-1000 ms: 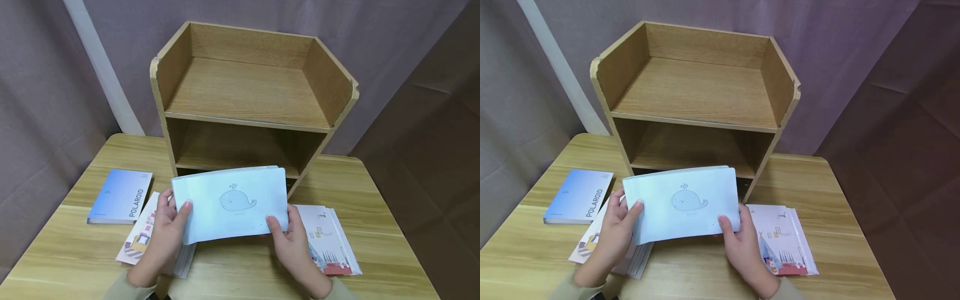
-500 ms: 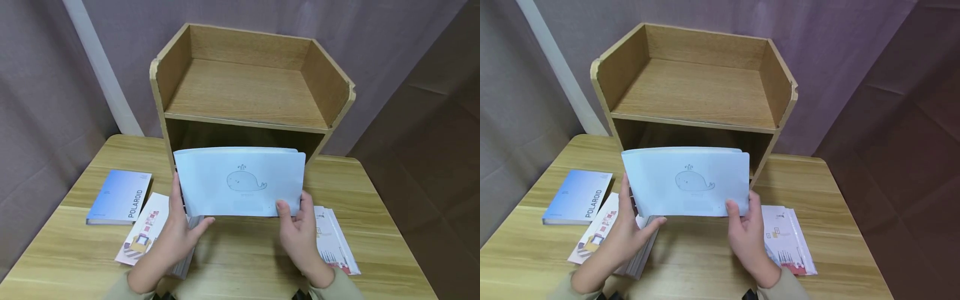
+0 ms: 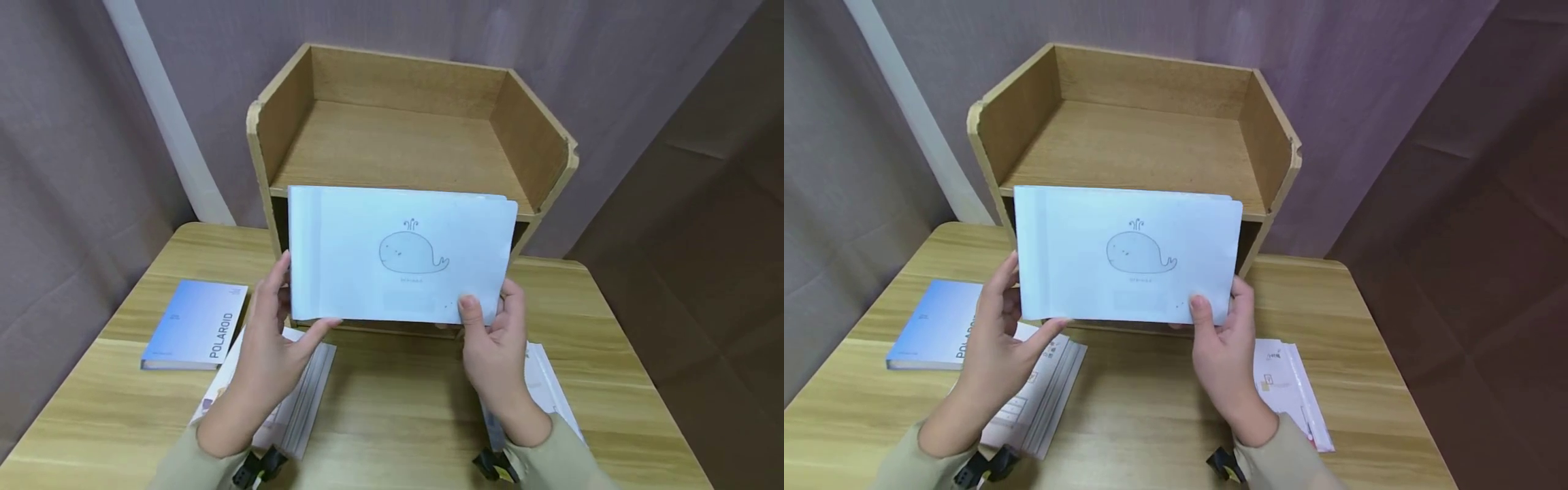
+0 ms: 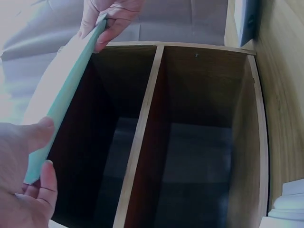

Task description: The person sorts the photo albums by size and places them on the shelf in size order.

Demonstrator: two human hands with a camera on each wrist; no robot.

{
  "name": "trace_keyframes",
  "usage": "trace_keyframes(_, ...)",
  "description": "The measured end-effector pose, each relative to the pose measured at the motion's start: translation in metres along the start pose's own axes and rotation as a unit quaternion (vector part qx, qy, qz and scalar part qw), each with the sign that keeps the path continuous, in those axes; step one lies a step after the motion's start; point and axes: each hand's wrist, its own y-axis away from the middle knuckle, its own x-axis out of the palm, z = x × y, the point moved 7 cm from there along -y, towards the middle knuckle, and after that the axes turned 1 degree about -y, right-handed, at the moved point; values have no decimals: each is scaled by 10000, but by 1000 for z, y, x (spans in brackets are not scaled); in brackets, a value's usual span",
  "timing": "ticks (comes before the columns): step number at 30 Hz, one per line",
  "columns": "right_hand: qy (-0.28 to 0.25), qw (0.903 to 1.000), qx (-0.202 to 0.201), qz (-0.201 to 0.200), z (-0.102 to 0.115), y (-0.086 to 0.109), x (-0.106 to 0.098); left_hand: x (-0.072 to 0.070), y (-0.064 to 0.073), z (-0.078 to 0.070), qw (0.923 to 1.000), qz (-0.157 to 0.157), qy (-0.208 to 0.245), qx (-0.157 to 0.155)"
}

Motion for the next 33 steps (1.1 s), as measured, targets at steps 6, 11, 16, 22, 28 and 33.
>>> trace_keyframes(6, -129, 9998, 154, -28, 1, 0, 1, -5, -1, -5, 9989, -275, 188, 331)
trace_keyframes(11, 130, 9990, 285, 327, 5, 1, 3, -7, -2, -9, 9968, -416, 164, 658)
trace_keyframes(16, 385, 9933, 95, 1085, 15, -2, 7, -12, -6, -14, 9941, -679, 201, 819)
trace_keyframes(22, 199, 9881, -125, 1521, 27, -9, 7, -16, -19, -25, 9898, -968, 677, 800)
trace_keyframes(28, -83, 9933, -269, 1124, 42, -24, -1, -18, -37, -38, 9835, -1076, 1206, 808)
trace_keyframes(33, -252, 9965, -424, 668, 53, -44, -5, -19, -56, -40, 9823, -1002, 1420, 699)
